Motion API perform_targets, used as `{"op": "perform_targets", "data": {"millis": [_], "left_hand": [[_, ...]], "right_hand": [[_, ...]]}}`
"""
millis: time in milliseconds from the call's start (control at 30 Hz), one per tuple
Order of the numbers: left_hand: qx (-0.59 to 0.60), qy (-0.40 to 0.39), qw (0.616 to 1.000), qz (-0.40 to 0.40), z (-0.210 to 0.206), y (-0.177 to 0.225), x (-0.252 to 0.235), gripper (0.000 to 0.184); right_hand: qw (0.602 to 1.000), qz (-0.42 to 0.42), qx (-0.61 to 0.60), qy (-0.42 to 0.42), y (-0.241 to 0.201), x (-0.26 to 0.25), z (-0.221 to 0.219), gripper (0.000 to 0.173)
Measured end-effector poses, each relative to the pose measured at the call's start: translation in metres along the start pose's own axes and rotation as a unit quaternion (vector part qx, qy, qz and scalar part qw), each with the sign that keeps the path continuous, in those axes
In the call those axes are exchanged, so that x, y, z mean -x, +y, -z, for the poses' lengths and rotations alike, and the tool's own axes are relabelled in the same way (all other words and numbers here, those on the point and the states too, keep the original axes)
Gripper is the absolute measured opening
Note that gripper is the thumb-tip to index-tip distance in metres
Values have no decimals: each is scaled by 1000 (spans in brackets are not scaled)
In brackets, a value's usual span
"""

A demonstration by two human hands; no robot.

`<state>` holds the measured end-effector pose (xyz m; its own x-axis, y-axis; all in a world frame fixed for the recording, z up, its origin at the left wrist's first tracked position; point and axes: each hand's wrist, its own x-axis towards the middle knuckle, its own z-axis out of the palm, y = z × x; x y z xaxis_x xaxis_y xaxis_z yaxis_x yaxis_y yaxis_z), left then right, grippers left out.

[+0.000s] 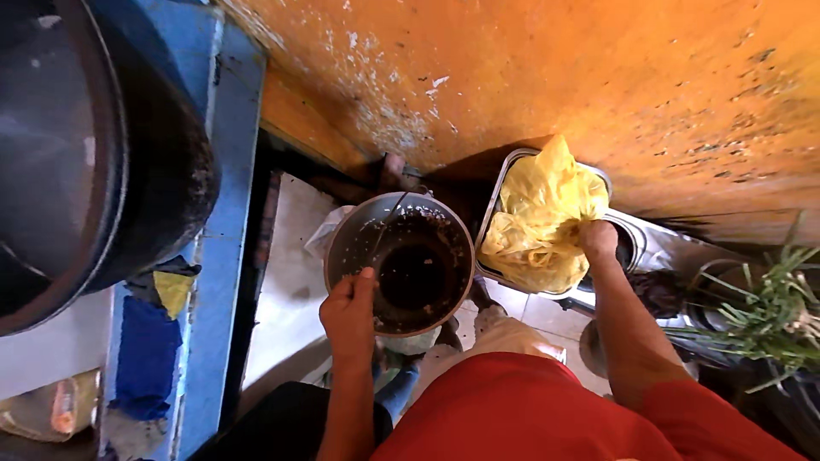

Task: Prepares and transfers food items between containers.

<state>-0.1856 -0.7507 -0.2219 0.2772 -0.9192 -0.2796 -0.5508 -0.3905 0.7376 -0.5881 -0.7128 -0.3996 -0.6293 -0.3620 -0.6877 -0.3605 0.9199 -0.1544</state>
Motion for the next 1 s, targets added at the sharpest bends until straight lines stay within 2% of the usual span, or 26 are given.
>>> {"op": "perform_targets", "data": {"millis": [100,267,367,467,600,800,900,1000], "left_hand": [[-25,-1,1000,3,3,2,8,24],[-6,29,1000,4,7,-1,24,23],[-3,53,999,9,14,0,39,23],[6,81,997,11,24,-1,56,23],[4,110,994,13,38,-7,79,25],[23,70,995,64,62,-20,124,32],[52,56,995,69,68,-34,157,38],[72,76,991,79,70,-58,191,40]], "right_hand": [[999,31,11,-34,-3,-1,0,41],[991,71,105,40,0,-13,-8,45],[993,90,72,28,11,-25,-8,59],[994,101,14,40,14,-5,1,75],[975,165,-54,136,34,26,12,68],[944,283,-84,145,57,54,20,61],[933,324,-73,142,51,69,18,56],[895,423,-75,120,47,94,12,53]]}}
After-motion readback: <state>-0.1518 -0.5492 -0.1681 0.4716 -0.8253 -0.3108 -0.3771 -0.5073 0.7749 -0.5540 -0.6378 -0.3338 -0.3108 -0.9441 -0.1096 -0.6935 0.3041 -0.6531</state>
